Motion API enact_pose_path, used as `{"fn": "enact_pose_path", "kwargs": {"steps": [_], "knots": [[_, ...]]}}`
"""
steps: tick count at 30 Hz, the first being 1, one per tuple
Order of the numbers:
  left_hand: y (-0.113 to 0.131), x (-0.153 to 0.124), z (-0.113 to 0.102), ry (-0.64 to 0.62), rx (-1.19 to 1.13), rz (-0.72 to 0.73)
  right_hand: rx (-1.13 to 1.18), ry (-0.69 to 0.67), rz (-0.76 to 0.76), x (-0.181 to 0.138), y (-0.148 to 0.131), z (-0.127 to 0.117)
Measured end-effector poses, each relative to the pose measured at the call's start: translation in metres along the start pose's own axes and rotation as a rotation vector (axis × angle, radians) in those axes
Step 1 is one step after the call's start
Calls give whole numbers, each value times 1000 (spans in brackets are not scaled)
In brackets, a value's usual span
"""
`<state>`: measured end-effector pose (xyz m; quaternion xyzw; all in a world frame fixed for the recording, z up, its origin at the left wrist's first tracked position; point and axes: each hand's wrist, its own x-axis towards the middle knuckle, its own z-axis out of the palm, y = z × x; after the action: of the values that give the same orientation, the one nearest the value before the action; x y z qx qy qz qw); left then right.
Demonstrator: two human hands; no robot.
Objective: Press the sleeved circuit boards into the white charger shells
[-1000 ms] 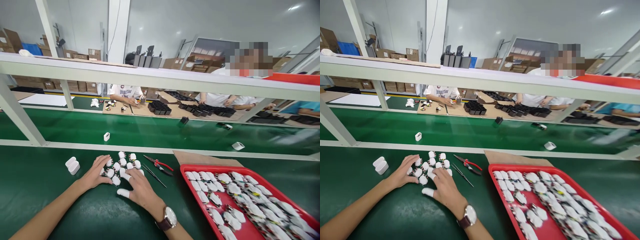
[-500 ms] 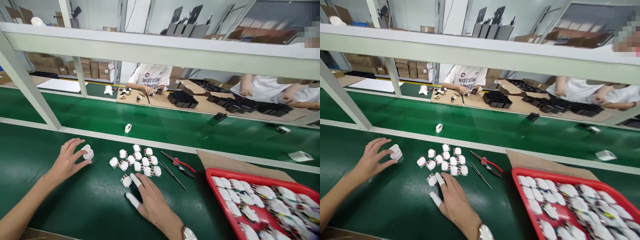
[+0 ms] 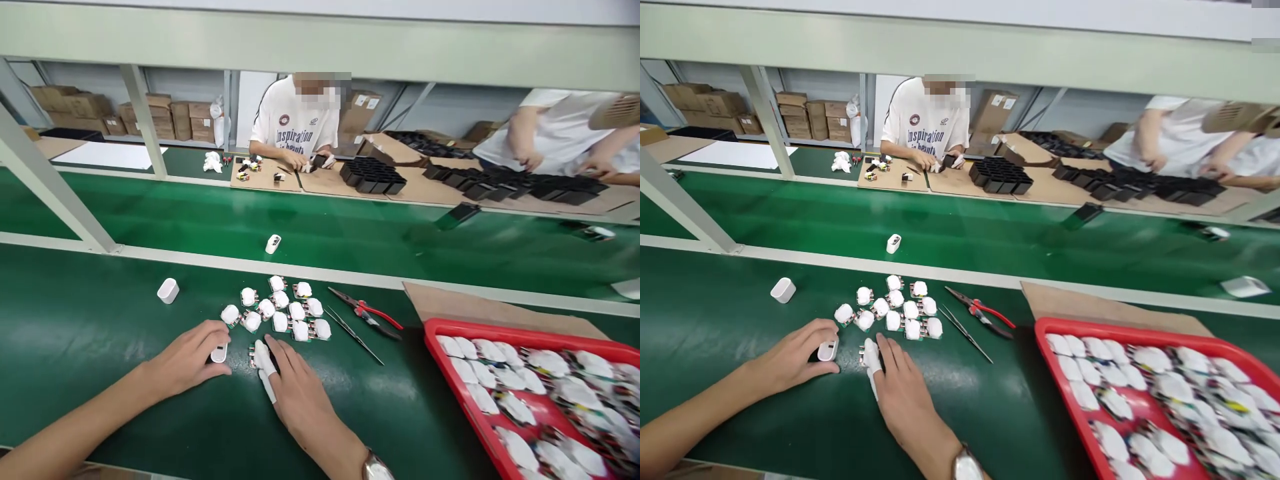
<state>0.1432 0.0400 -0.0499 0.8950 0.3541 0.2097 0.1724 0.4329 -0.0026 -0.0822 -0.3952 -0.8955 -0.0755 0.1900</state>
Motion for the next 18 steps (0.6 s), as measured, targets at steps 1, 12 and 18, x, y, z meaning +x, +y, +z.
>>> {"fn": "enact_pose_path", "kwargs": {"steps": [1, 12, 18], "knots": [[-2, -2, 1, -14, -28, -40, 28, 3, -7, 1, 2, -3], [-3, -11, 12, 19, -262, -195, 447, 135, -80, 61, 6, -42], [0, -12, 15, 63, -187, -100, 400, 146, -110, 52, 2, -29]]}}
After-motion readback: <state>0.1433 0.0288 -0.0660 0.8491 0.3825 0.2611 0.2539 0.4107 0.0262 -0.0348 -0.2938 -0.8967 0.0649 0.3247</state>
